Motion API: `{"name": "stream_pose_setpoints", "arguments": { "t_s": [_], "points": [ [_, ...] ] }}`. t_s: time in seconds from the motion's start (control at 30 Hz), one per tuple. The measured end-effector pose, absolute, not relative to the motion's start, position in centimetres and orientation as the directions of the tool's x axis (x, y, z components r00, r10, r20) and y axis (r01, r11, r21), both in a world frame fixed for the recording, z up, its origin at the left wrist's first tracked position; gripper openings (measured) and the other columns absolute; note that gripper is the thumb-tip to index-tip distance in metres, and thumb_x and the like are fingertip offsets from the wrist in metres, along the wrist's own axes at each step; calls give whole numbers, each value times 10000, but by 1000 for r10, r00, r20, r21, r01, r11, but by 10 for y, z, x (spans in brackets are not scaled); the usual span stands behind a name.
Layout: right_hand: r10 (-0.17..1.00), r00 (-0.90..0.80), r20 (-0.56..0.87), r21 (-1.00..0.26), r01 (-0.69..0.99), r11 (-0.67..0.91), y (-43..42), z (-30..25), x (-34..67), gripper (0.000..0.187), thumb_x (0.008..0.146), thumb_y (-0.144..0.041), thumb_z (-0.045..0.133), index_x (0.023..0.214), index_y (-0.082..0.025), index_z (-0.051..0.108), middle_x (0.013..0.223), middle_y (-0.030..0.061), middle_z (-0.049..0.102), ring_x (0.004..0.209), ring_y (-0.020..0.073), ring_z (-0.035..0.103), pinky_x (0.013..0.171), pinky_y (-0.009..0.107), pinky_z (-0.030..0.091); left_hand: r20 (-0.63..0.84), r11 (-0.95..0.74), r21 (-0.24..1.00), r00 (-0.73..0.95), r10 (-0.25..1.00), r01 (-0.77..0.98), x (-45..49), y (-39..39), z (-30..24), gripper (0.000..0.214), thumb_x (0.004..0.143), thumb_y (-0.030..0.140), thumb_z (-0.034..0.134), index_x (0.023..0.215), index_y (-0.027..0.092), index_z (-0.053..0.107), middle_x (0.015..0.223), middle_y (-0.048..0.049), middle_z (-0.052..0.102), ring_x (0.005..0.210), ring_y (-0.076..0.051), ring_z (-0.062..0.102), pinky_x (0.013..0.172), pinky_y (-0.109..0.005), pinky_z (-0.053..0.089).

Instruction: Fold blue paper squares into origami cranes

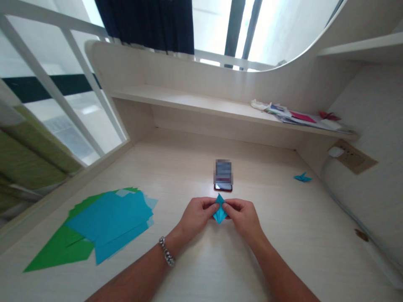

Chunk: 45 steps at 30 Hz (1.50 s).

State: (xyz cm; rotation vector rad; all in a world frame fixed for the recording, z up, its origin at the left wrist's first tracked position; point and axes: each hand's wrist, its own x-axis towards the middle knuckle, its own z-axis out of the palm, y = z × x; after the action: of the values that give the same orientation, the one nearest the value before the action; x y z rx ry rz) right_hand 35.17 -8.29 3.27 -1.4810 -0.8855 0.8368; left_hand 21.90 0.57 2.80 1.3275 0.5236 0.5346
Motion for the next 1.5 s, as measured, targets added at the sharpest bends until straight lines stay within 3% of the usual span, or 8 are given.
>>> {"name": "stream_pose_setpoints", "arguments": {
  "t_s": [0.27, 0.57, 0.7, 0.77, 0.83, 1.13, 1.5],
  "points": [
    [888, 459, -21, -994, 86, -68, -82, 31, 350, 233, 750, -321, 663, 875, -143, 747, 742, 77, 724, 654, 209, 660, 596, 312, 552, -99, 225, 972, 742, 662, -71, 219, 5, 26, 330, 756, 336, 677, 997, 113, 708, 873, -97, 721, 789, -217, 651, 729, -319, 514],
    [886, 440, -143, -987, -130, -95, -80, 25, 348, 272, 691, -364, 715, 833, -141, 647, 673, 41, 682, 584, 180, 634, 547, 311, 544, -168, 285, 956, 674, 719, -66, 221, 2, 25, 209, 699, 276, 727, 813, 102, 704, 764, -76, 704, 674, -170, 631, 654, -294, 525],
    [897, 438, -60, -995, 41, -86, -81, 30, 352, 207, 717, -348, 692, 756, -150, 649, 663, 35, 669, 593, 169, 612, 556, 288, 514, -203, 294, 956, 667, 717, -25, 221, 1, 29, 174, 691, 254, 724, 771, 102, 699, 723, -63, 690, 649, -152, 619, 620, -263, 509],
    [888, 458, 35, -984, 170, -49, -82, 33, 354, 182, 710, -313, 703, 797, -153, 687, 745, 53, 693, 685, 183, 625, 635, 295, 510, -214, 288, 957, 677, 704, 2, 220, 0, 31, 175, 689, 261, 721, 754, 100, 696, 694, -55, 680, 621, -141, 608, 585, -242, 490],
    [878, 473, 69, -980, 198, -30, -82, 34, 356, 221, 694, -300, 718, 861, -156, 707, 814, 65, 707, 744, 195, 629, 673, 297, 501, -217, 277, 961, 699, 681, 29, 221, -1, 32, 172, 690, 258, 711, 745, 96, 697, 673, -51, 673, 593, -134, 599, 553, -231, 472],
    [884, 462, -66, -998, -48, -50, -81, 35, 355, 230, 657, -332, 742, 770, -132, 726, 699, 51, 698, 602, 157, 590, 571, 266, 457, -231, 212, 970, 727, 647, 119, 220, -3, 34, 141, 673, 232, 681, 720, 100, 696, 646, -45, 658, 549, -127, 574, 523, -238, 449],
    [883, 458, -107, -991, -118, -59, -81, 34, 354, 269, 640, -363, 759, 769, -129, 730, 676, 45, 689, 588, 150, 589, 567, 269, 475, -240, 170, 971, 713, 659, 169, 220, -3, 37, 142, 646, 238, 678, 683, 101, 684, 605, -41, 648, 503, -122, 552, 498, -241, 440]
  ]
}}
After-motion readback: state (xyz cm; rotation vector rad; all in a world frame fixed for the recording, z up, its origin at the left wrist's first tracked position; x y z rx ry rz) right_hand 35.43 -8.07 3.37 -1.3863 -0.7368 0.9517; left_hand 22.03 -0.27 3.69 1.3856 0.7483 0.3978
